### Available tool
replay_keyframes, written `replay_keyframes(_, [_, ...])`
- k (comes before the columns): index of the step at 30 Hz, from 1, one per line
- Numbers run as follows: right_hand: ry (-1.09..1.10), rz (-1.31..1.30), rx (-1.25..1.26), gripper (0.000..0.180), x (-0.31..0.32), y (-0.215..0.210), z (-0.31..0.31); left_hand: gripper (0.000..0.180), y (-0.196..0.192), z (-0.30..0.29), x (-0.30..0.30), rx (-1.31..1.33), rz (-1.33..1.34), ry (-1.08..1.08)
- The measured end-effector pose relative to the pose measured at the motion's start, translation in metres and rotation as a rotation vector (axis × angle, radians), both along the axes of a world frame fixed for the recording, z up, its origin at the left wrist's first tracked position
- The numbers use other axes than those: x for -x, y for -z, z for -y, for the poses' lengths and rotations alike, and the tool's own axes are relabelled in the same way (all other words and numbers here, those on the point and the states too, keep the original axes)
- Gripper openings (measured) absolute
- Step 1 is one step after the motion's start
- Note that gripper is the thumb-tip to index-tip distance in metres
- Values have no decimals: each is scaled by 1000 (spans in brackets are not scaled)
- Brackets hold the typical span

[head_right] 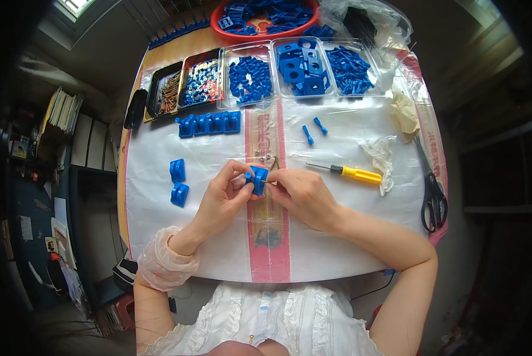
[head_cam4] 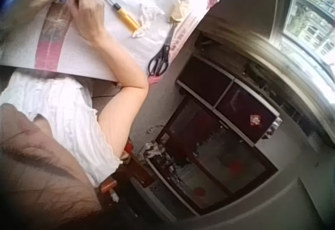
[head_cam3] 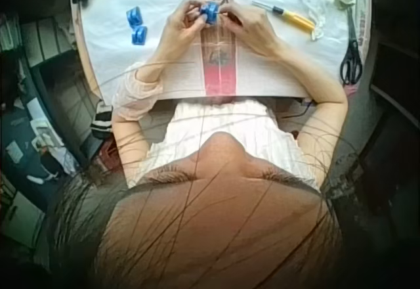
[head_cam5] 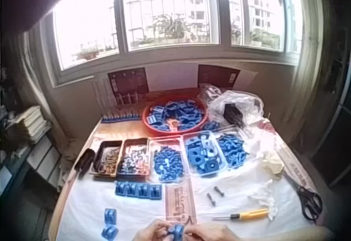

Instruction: The recorder is assembling small blue plastic components using a screwdriver at a workbench.

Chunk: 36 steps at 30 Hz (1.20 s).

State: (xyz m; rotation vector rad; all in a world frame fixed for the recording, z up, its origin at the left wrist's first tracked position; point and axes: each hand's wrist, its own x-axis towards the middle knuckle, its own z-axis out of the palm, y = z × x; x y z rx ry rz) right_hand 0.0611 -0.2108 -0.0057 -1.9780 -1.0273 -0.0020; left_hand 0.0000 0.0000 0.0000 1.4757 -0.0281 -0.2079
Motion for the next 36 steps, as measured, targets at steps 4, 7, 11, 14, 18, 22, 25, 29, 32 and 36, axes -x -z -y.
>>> replay_keyframes(4, [-4, 204, -36, 13, 0, 1, -1, 16, -2, 2, 0, 4, 6, 9])
replay_keyframes(7, [-39, 328, 21, 14, -1, -4, 0, 15, -1, 0, 0, -8, 1, 11])
replay_keyframes(11, [-34, 327, -9, 17, -2, -1, 0, 17, -2, 1, -1, 31, -18, 16])
replay_keyframes(14, [-13, 274, -82, 20, -2, 0, -2, 21, -1, -1, -2, 76, -38, 19])
replay_keyframes(18, [-35, 331, -97, 24, -3, -5, -1, 23, 4, -9, -4, 209, -149, 44])
replay_keyframes(22, [-16, 333, -157, 28, -2, -7, 3, 22, 4, -12, -7, 375, -242, 50])
replay_keyframes(25, [-18, 301, -198, 30, -2, -8, 4, 21, 1, -16, -7, 480, -312, 86])
replay_keyframes(29, [-25, 340, -206, 30, 0, -8, 3, 21, -3, -17, -9, 542, -338, 139])
replay_keyframes(32, [-25, 359, -216, 30, -1, -6, 3, 21, -9, -16, -9, 545, -337, 146])
replay_keyframes(36, [-27, 367, -204, 30, -1, -8, 3, 17, -6, -18, -8, 486, -304, 187])
